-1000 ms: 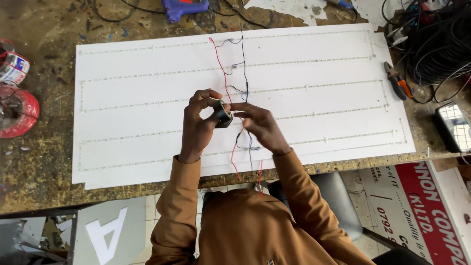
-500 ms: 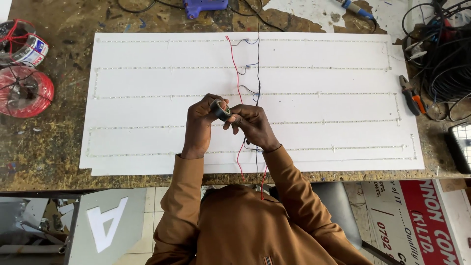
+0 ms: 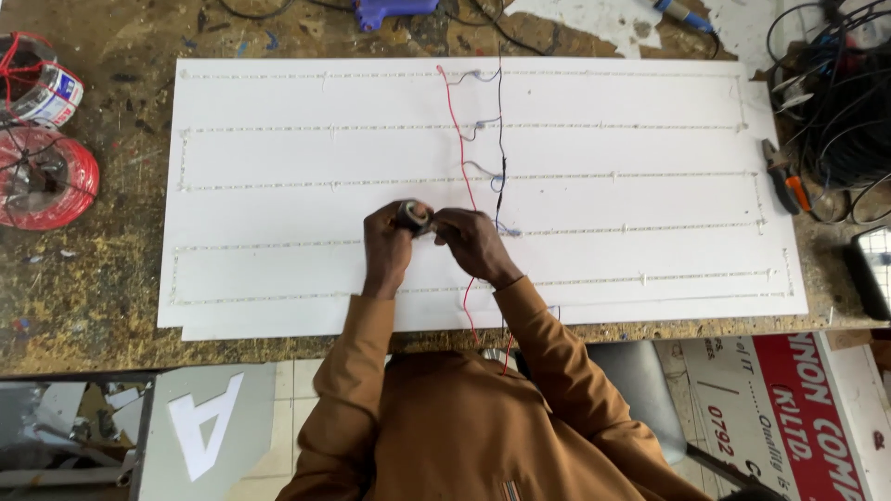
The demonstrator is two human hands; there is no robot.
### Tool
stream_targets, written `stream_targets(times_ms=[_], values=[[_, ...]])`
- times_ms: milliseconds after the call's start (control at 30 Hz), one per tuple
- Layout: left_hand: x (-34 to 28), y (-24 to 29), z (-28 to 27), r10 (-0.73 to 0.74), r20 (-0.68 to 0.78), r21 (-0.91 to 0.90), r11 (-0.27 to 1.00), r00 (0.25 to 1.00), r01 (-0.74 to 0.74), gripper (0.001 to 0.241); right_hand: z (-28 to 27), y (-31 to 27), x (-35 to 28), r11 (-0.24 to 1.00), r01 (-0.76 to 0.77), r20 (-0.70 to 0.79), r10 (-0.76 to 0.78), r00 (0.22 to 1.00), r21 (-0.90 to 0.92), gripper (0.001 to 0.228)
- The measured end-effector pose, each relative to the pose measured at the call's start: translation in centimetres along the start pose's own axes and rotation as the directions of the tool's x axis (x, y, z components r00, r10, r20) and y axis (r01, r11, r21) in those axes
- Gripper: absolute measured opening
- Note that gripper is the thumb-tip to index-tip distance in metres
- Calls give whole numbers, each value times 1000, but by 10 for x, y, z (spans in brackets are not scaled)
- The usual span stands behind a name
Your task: Connecting electrical wires to LED strips on a panel and securing the connections with electrical tape.
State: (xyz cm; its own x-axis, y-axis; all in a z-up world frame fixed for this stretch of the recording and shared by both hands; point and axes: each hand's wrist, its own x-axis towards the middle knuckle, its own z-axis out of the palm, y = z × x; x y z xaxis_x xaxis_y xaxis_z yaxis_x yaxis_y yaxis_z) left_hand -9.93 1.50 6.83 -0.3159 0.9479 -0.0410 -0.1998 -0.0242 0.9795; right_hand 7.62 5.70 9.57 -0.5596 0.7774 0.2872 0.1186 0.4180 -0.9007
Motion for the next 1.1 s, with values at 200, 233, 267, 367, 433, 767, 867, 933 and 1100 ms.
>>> stream_targets(times_ms=[200,233,267,367,433,767,867,933,1100], values=[[46,-36,-120,450,-277,708,693,849,-137,19,-1,-69,-58,916,6,179,-84,980,401,18],[84,-7,-137,484,-80,831,515,871,-209,36,-9,-54,-40,928,-24,72,-4,997,373,21],[121,10,-113,521,-32,822,499,853,-274,36,-31,-40,-22,936,28,19,-37,999,351,21],[75,-3,-99,78,-36,907,421,996,-1,22,-50,-33,-44,917,-197,-54,229,972,346,21],[90,-16,-83,-12,24,960,280,1000,-19,12,-61,-41,-31,919,-182,-110,233,966,350,25],[-1,92,1,141,273,533,801,952,-272,42,-49,-21,-47,925,-85,-228,179,957,369,20],[-28,115,28,119,413,307,915,903,-261,22,-48,-22,-51,943,-45,-211,120,970,329,18],[-33,116,36,126,502,128,968,856,-217,20,-50,-21,-50,960,-45,-176,96,980,275,20],[-39,113,42,34,496,172,976,868,-137,16,-53,-21,-50,968,-41,-155,82,985,248,22]])
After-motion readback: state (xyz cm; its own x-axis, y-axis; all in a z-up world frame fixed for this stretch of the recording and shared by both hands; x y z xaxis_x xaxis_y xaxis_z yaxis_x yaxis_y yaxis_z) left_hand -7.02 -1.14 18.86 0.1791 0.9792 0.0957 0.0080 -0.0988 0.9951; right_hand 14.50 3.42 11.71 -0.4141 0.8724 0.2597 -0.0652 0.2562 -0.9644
